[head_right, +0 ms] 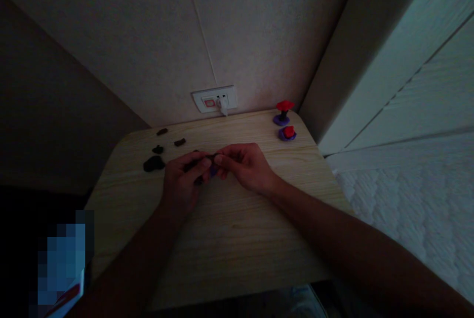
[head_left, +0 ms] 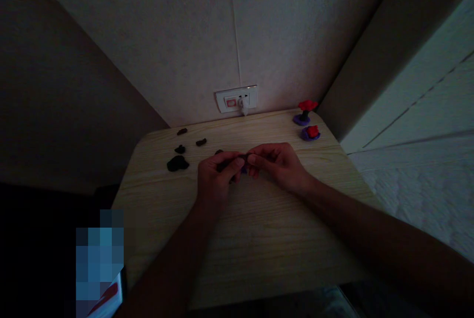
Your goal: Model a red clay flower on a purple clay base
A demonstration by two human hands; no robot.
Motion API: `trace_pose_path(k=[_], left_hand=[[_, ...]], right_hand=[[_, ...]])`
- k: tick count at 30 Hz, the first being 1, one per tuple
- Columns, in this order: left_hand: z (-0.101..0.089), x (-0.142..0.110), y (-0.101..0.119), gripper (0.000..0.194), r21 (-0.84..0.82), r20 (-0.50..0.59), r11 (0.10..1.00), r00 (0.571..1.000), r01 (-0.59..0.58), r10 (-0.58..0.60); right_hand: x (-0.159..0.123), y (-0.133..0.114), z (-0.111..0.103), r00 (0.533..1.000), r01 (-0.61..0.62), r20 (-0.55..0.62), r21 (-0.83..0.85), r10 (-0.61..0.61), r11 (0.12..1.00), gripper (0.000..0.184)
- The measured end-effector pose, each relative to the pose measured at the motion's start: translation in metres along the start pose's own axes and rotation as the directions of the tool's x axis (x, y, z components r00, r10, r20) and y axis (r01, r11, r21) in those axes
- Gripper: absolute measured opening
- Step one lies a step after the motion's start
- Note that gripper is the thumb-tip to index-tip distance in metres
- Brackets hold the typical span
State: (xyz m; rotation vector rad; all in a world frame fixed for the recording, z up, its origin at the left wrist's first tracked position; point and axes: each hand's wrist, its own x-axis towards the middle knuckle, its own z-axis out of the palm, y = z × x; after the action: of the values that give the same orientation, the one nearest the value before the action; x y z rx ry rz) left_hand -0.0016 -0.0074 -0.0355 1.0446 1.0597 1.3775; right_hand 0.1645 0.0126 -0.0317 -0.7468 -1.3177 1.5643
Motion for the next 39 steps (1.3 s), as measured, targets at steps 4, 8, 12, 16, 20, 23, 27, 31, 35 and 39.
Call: trace_pose_path(k=[4,8,12,16,20,23,27,31,35,39], left_hand=[[0.0039,0.0013,0.0027,0.018,-0.155,0.032,0.981,0.993,0.115,-0.111],[0.0038,0.0021,0.001,0.019,-0.104,0.035,0.993,0.998,0.052,-0.049],[0.0012,0.0005,-0.0008,0.015,0.162,-0.036,0.979,0.991,-0.121,0.128],[0.0002,-0.002,0.0002,0.019,0.247,-0.022,0.955,0.984,-0.164,0.175],[0.0025,-0.003,0.0012,0.025,0.274,-0.012,0.954,0.991,-0.125,0.134],[0.0041,-0.0023,0.0026,0.021,0.297,-0.031,0.947,0.99,-0.119,0.134],[0.0028,-0.0008,0.0054,0.014,0.289,0.005,0.95,0.992,-0.119,0.123],[0.0,0.0001,0.0068,0.015,0.261,0.046,0.962,0.996,-0.08,0.07],[-0.0018,0.0005,0.0048,0.019,0.115,0.106,0.993,0.994,0.001,-0.014],[-0.0015,0.0002,0.0027,0.025,-0.064,0.178,0.985,0.973,0.16,-0.147]], right_hand=[[0.0027,0.0024,-0.0008,0.999,-0.045,0.025,0.107,0.043,0.993,0.032],[0.0031,0.0048,-0.0002,0.998,-0.025,-0.052,0.098,0.03,0.995,0.033],[0.0015,0.0044,0.0013,0.989,-0.007,-0.148,0.002,0.007,1.0,0.038],[0.001,0.0031,0.0012,0.985,-0.016,-0.174,-0.07,0.004,0.997,0.038],[0.0011,0.003,-0.0002,0.987,-0.005,-0.159,-0.085,-0.009,0.996,0.037],[-0.0008,0.0024,-0.0003,0.992,0.017,-0.121,-0.129,-0.033,0.991,0.035],[-0.0043,0.0015,0.001,0.996,0.053,-0.065,-0.174,-0.065,0.983,0.032],[-0.0052,0.001,0.0023,0.998,0.06,-0.016,-0.139,-0.063,0.988,0.03],[-0.0019,-0.0002,0.0012,1.0,0.001,0.017,-0.061,0.0,0.998,0.029],[0.0038,0.0025,-0.0034,0.99,-0.116,0.098,0.154,0.101,0.981,0.022]])
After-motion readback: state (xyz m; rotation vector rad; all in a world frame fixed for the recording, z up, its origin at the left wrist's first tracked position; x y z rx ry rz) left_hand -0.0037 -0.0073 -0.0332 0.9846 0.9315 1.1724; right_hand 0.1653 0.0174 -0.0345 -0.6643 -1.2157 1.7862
